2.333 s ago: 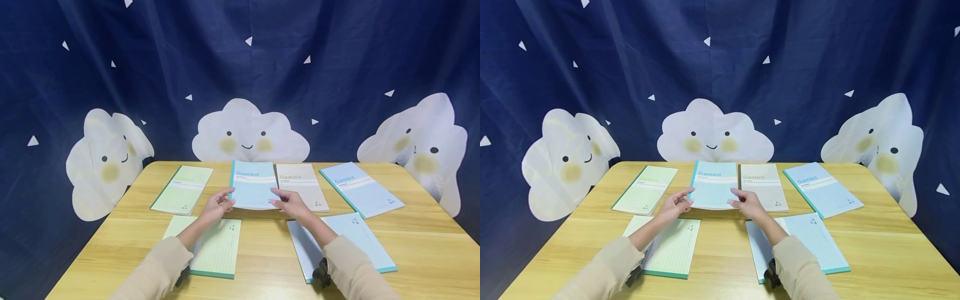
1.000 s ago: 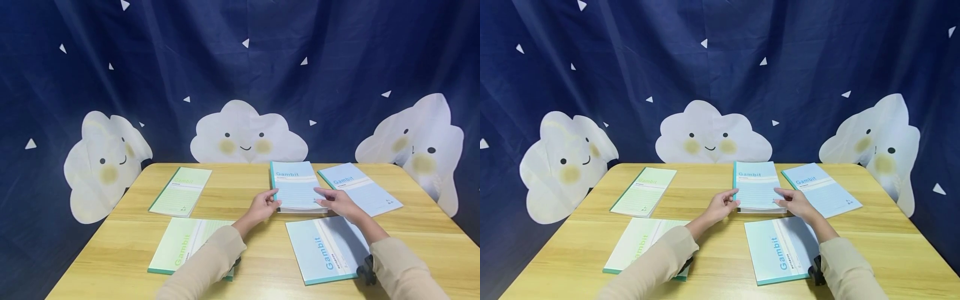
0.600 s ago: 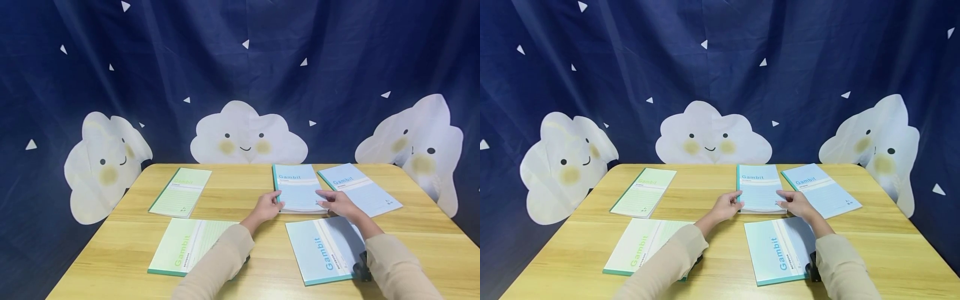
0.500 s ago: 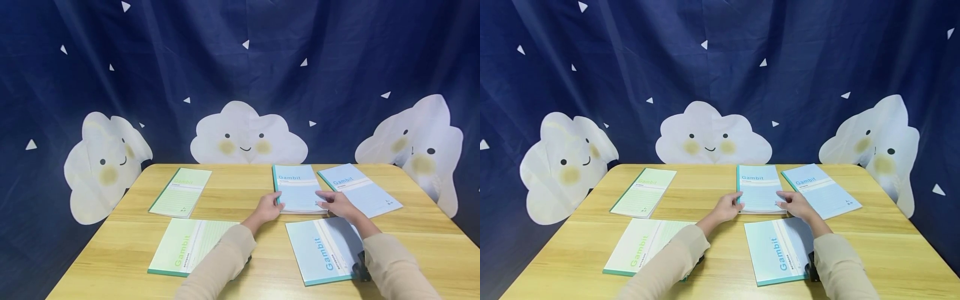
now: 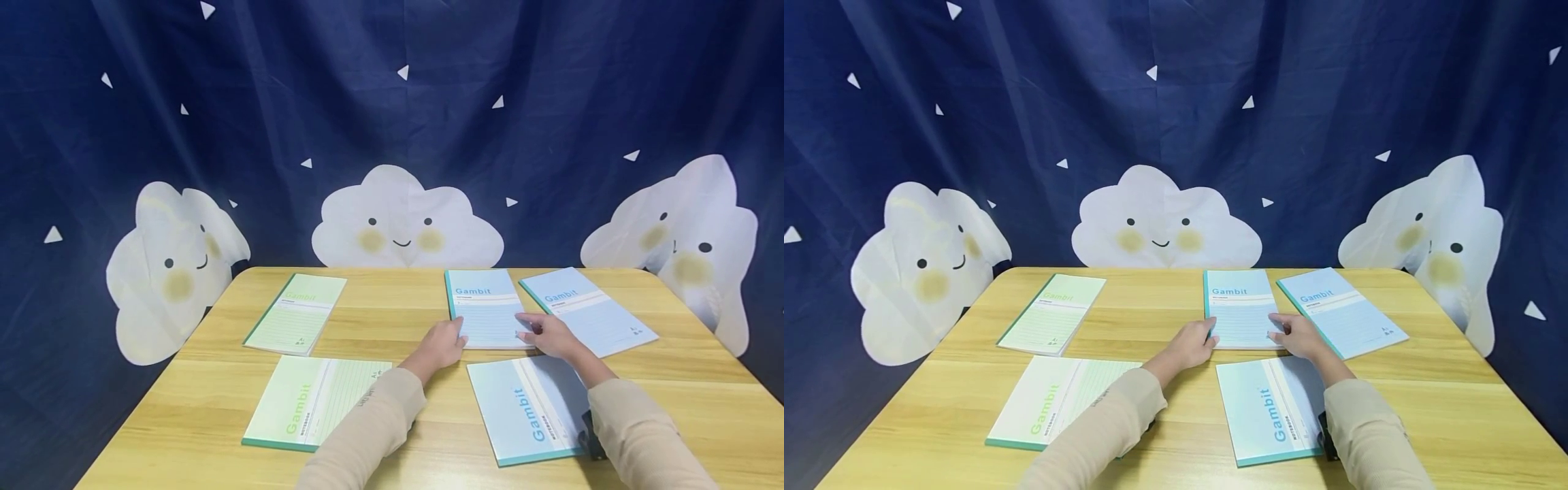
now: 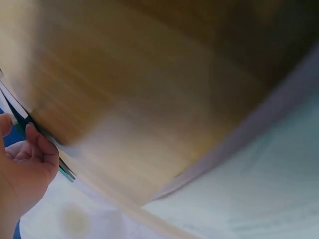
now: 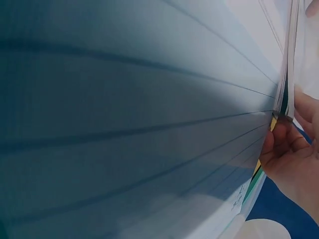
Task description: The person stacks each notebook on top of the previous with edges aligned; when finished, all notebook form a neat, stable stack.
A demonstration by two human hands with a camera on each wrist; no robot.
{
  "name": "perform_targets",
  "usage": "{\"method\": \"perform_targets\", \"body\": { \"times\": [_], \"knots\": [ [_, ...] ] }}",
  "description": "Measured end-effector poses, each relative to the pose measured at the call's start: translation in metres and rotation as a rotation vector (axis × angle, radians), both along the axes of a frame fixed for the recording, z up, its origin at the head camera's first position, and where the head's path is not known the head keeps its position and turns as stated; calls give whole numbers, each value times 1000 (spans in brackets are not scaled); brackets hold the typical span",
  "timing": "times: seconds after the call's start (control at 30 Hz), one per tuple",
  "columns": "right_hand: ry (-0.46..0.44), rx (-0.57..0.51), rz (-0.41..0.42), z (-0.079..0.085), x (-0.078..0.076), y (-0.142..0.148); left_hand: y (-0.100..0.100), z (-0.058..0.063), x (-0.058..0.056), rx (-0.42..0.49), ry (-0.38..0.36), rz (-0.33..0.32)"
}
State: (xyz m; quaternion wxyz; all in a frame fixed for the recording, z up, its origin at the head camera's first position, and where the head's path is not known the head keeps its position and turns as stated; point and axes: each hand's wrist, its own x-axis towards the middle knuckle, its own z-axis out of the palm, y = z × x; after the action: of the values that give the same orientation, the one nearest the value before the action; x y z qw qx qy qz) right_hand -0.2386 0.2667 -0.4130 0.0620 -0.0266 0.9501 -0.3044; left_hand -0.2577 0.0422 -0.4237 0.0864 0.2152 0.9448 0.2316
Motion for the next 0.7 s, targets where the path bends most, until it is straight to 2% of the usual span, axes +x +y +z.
{"method": "perform_targets", "body": {
  "times": [0.23, 0.5, 0.7],
  "knots": [
    [62, 75, 69, -1, 0, -3, -1, 0, 2, -107, 44, -15],
    [73, 157, 86, -4, 1, -6, 1, -2, 3, -161, 35, 12],
    [71, 160, 78, -4, 3, -6, 4, -1, 5, -201, 53, 14]
  ]
}}
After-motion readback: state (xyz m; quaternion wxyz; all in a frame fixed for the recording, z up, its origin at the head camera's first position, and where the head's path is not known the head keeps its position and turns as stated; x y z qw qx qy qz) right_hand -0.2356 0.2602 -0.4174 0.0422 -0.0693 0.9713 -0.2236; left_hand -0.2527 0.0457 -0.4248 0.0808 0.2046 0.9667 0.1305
